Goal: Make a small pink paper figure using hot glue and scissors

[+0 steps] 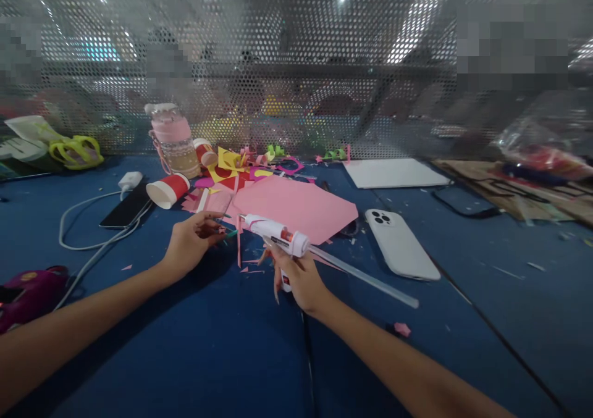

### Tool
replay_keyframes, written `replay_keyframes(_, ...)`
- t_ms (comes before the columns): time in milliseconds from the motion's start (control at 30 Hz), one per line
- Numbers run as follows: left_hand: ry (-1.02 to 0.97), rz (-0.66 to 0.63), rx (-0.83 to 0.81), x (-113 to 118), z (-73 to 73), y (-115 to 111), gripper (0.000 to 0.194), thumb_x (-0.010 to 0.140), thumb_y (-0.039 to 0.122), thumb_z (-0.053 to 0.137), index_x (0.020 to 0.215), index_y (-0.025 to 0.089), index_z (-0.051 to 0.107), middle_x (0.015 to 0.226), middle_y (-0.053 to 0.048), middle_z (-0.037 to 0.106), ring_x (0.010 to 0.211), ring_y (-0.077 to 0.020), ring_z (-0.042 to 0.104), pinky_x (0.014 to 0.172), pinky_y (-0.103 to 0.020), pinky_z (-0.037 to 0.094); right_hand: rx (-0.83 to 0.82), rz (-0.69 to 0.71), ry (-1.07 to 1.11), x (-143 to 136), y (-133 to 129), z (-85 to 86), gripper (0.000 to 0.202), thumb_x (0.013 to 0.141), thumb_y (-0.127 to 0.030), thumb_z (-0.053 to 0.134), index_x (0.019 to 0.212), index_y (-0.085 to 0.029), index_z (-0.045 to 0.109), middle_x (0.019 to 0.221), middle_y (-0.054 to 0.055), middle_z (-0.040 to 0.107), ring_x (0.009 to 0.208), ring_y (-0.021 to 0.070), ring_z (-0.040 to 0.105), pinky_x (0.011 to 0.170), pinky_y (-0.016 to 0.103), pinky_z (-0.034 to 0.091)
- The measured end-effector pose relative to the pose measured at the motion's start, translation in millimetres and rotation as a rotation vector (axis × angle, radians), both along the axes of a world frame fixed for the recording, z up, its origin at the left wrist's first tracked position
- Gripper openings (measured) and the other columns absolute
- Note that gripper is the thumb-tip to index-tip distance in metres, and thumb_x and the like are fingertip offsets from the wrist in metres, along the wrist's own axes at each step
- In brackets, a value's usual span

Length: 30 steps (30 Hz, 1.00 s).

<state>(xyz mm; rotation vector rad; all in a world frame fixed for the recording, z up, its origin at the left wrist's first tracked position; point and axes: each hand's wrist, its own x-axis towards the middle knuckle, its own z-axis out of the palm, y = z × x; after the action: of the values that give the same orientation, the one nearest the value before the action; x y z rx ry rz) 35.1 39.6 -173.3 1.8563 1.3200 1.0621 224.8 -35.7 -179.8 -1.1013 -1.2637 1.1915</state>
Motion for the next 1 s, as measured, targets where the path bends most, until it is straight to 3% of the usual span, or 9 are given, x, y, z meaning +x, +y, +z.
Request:
replay_keyframes(133,0.266,0.039,0.112,-3.9,11.9,6.8,0.030,0.065,0.013,0.065,0.094,0.018,0.058,0.074,-0.002,0.067,0.065,-0.0151,0.063,0.063,-0.026,0.049,0.085,-0.008,-0.169,-1.4,-6.1,1.4,0.030,0.077,-0.049,0.043,0.079,-0.019,0.046,0.047,-0.006,0.042,0.035,0.0090,0.039,0.034,0.023,0.035)
replay_keyframes(233,0.608,0.112,0.275,-9.1,30.1,9.3,0.027,0.072,0.016,0.058,0.099,0.019,0.058,0.083,-0.007,0.068,0.073,-0.0217,0.063,0.065,-0.032,0.047,0.255,-0.027,-0.584,-9.9,-11.6,8.6,0.014,0.077,-0.033,0.044,0.081,-0.020,0.044,0.068,0.001,0.049,0.053,0.0122,0.049,0.048,0.026,0.043)
replay_keyframes(333,0.816,0.242,0.390,-15.8,51.8,9.8,0.025,0.078,0.020,0.050,0.101,0.018,0.058,0.085,-0.011,0.067,0.077,-0.0259,0.063,0.062,-0.033,0.044,0.330,0.038,-1.071,-29.1,-16.8,18.5,0.015,0.073,-0.021,0.046,0.087,-0.015,0.045,0.089,0.011,0.051,0.071,0.0190,0.054,0.058,0.032,0.046)
replay_keyframes(400,0.830,0.296,0.415,-20.8,65.4,10.2,0.024,0.078,0.021,0.050,0.100,0.018,0.058,0.084,-0.009,0.068,0.077,-0.0259,0.062,0.064,-0.034,0.043,0.293,0.085,-1.283,-47.6,-17.5,24.3,0.020,0.074,-0.020,0.046,0.093,-0.012,0.047,0.095,0.014,0.050,0.075,0.0216,0.056,0.058,0.033,0.047)
replay_keyframes(500,0.772,0.330,0.432,-28.5,81.5,10.7,0.025,0.075,0.022,0.053,0.099,0.019,0.059,0.084,-0.008,0.068,0.078,-0.0252,0.062,0.067,-0.034,0.043,0.270,0.050,-1.401,-81.3,-8.4,31.3,0.024,0.078,-0.021,0.048,0.100,-0.012,0.049,0.100,0.016,0.050,0.081,0.0241,0.057,0.059,0.033,0.049)
replay_keyframes(733,0.594,0.330,0.464,-37.8,92.3,10.6,0.020,0.071,0.018,0.056,0.089,0.020,0.062,0.079,-0.007,0.066,0.077,-0.0236,0.060,0.070,-0.033,0.042,0.255,-0.010,-1.276,-153.8,50.4,49.1,0.046,0.079,-0.031,0.053,0.114,-0.003,0.041,0.115,0.024,0.045,0.106,0.0278,0.049,0.079,0.035,0.045)
replay_keyframes(833,0.627,0.337,0.478,-38.2,90.7,10.8,0.019,0.070,0.019,0.058,0.088,0.020,0.062,0.079,-0.006,0.066,0.075,-0.0221,0.060,0.070,-0.032,0.043,0.305,0.020,-1.309,-146.5,60.5,52.8,0.039,0.085,-0.029,0.042,0.111,0.000,0.044,0.112,0.024,0.048,0.111,0.0306,0.042,0.086,0.040,0.039)
replay_keyframes(933,0.662,0.324,0.480,-36.4,90.1,9.8,0.018,0.071,0.022,0.058,0.088,0.020,0.062,0.082,-0.005,0.067,0.076,-0.0217,0.061,0.070,-0.031,0.043,0.316,-0.146,-1.381,-110.4,57.7,46.8,0.036,0.089,-0.023,0.030,0.111,0.001,0.044,0.111,0.025,0.048,0.100,0.0284,0.050,0.077,0.037,0.043)
replay_keyframes(1000,0.666,0.308,0.464,-33.1,88.9,8.5,0.019,0.072,0.021,0.056,0.090,0.019,0.061,0.084,-0.006,0.068,0.078,-0.0222,0.061,0.071,-0.032,0.043,0.186,-0.250,-1.462,-83.1,53.6,38.1,0.038,0.089,-0.028,0.028,0.106,0.000,0.048,0.102,0.024,0.053,0.089,0.0279,0.056,0.069,0.035,0.045)
